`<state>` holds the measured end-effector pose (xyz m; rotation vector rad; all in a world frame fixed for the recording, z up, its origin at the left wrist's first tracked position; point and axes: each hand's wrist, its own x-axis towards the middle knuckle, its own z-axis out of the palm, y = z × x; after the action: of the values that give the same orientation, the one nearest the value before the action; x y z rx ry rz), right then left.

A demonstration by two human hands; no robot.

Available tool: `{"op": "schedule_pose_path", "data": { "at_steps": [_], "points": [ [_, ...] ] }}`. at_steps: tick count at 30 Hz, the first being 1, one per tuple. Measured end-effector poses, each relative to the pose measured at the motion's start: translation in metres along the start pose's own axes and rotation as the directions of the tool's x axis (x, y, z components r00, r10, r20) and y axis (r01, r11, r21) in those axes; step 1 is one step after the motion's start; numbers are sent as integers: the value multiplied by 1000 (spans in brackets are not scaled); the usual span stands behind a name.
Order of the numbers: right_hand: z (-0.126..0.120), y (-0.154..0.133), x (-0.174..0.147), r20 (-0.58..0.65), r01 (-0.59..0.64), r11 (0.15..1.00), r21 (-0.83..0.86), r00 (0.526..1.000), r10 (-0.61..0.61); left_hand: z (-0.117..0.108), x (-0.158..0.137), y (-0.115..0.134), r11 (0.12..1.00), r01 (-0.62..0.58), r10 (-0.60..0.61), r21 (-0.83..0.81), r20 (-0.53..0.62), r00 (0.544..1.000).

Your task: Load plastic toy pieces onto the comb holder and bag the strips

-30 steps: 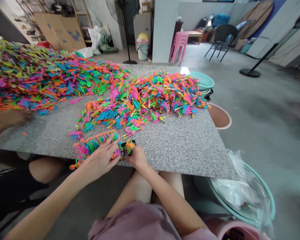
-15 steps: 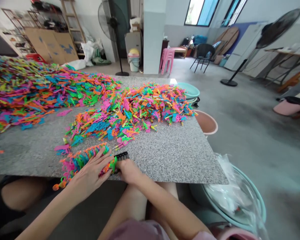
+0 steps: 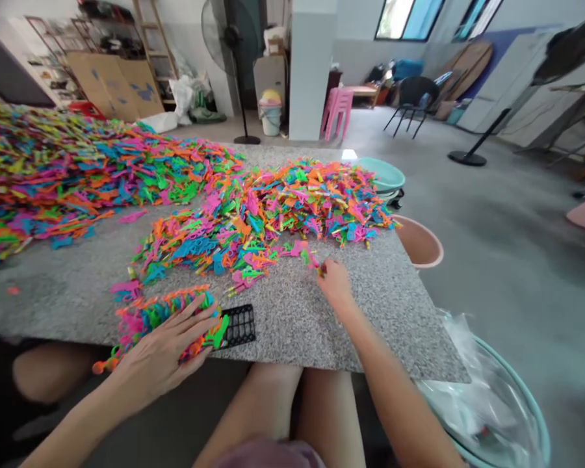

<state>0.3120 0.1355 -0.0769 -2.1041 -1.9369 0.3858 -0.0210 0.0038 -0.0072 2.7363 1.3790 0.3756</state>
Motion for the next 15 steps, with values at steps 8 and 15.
{"op": "schedule_pose_path", "data": {
  "at_steps": [8, 15],
  "points": [
    [50, -87, -55, 39, 319, 684, 657, 891, -452, -4, 3, 9, 997, 35, -35, 62, 1, 999],
    [71, -127, -53, 114, 252, 681, 688, 889, -444, -7, 3, 10, 992, 19, -20, 127, 8, 1000]
  ]
}}
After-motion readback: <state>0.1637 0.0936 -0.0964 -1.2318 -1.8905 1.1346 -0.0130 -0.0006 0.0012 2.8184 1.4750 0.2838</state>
